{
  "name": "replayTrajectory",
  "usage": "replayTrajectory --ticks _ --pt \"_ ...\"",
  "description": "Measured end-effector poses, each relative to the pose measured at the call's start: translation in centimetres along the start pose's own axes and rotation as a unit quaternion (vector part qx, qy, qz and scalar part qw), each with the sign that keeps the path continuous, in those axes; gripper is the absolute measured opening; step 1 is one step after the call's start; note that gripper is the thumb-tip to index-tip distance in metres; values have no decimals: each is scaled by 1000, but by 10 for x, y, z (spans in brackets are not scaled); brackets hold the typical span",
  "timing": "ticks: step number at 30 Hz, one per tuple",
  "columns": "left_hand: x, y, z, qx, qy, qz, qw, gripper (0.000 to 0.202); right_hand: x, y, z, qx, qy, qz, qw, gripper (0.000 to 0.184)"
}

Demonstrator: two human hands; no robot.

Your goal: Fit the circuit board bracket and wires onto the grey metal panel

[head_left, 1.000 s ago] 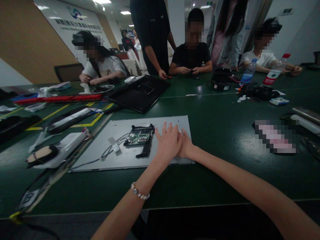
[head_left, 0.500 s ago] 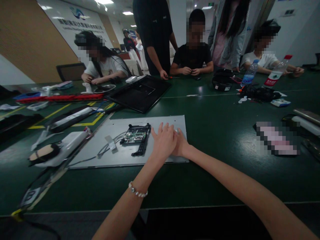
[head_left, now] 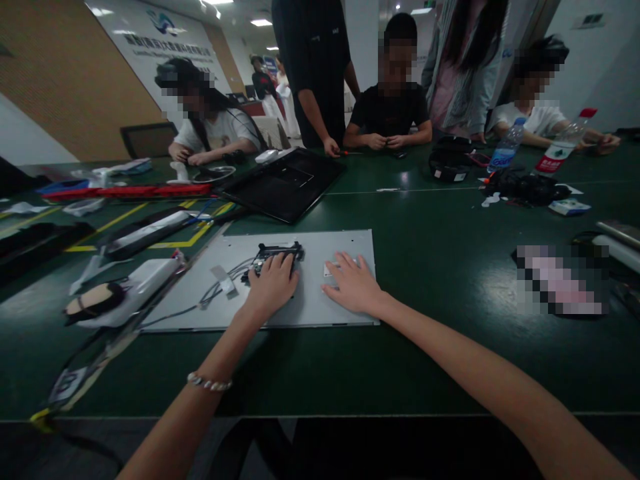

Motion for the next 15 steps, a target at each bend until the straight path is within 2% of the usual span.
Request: replayTrajectory --ticks 8,11,15 --pt "-20 2 -58 30 70 7 997 45 2 1 1 -17 -2 -8 1000 71" --pt "-25 3 -67 43 86 7 995 46 2 2 0 -19 2 -11 1000 73" --pt "-23 2 -65 53 85 15 995 45 1 3 1 -16 3 -10 1000 73"
Point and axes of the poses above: each hand's wrist, its own z-axis away from the middle knuckle, its own y-axis out of the back of the hand, x = y × z, the point moved 9 cm from there along -z, towards the middle knuckle, and after that the axes turned 5 degrees about y, right-handed, at the moved point
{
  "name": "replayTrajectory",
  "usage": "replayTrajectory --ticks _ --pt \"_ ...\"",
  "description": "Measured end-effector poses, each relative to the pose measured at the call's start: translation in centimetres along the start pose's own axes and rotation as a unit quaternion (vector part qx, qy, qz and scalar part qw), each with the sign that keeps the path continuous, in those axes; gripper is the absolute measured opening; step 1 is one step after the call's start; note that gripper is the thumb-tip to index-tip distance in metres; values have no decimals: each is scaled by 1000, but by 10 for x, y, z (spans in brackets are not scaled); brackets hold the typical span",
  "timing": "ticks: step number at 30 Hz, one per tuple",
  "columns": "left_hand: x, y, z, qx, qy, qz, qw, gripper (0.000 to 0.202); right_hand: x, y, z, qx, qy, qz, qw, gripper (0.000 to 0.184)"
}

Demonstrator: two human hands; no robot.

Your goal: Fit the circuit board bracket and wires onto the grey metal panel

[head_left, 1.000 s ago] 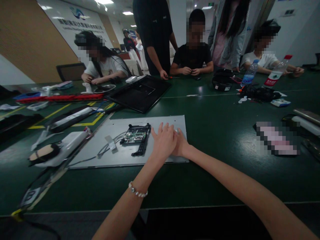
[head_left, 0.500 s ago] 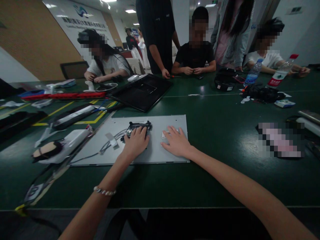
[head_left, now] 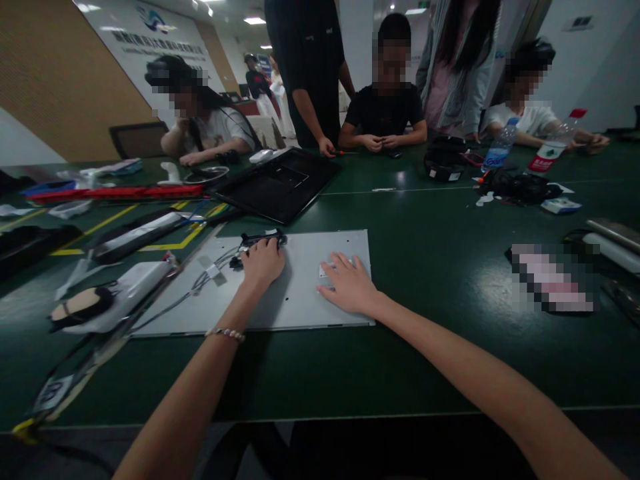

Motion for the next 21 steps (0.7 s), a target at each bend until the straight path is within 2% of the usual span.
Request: replayTrajectory --ticks 3,6,8,10,13,15,18,21 --pt "0 2 5 -1 -12 14 1000 46 0 0 0 4 2 -2 1000 74" --pt "-8 14 6 22 -38 19 999 48 0 1 1 4 7 -6 1000 75" --pt "-26 24 5 36 -46 5 998 47 0 1 1 3 10 -7 1000 74" --pt "-53 27 4 24 -35 -28 999 46 1 1 1 2 9 -7 1000 73" --pt "-99 23 8 -7 3 -110 994 50 0 0 1 -1 11 -9 1000 73" --pt "-121 15 15 -40 5 -133 990 53 0 -1 1 3 9 -5 1000 72" --pt "-138 2 24 -85 8 -122 989 48 0 0 0 13 4 2 1000 71" --pt "-143 3 25 -78 26 -125 989 44 0 2 1 10 4 -4 1000 72"
Point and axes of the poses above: each hand's wrist, its own z-axis away from the middle knuckle, its own y-axis out of the back of the hand, x = y × z, the point moved 9 cm from there along -z, towards the middle knuckle, and after that the axes turned 5 degrees about y, right-handed, at the moved point
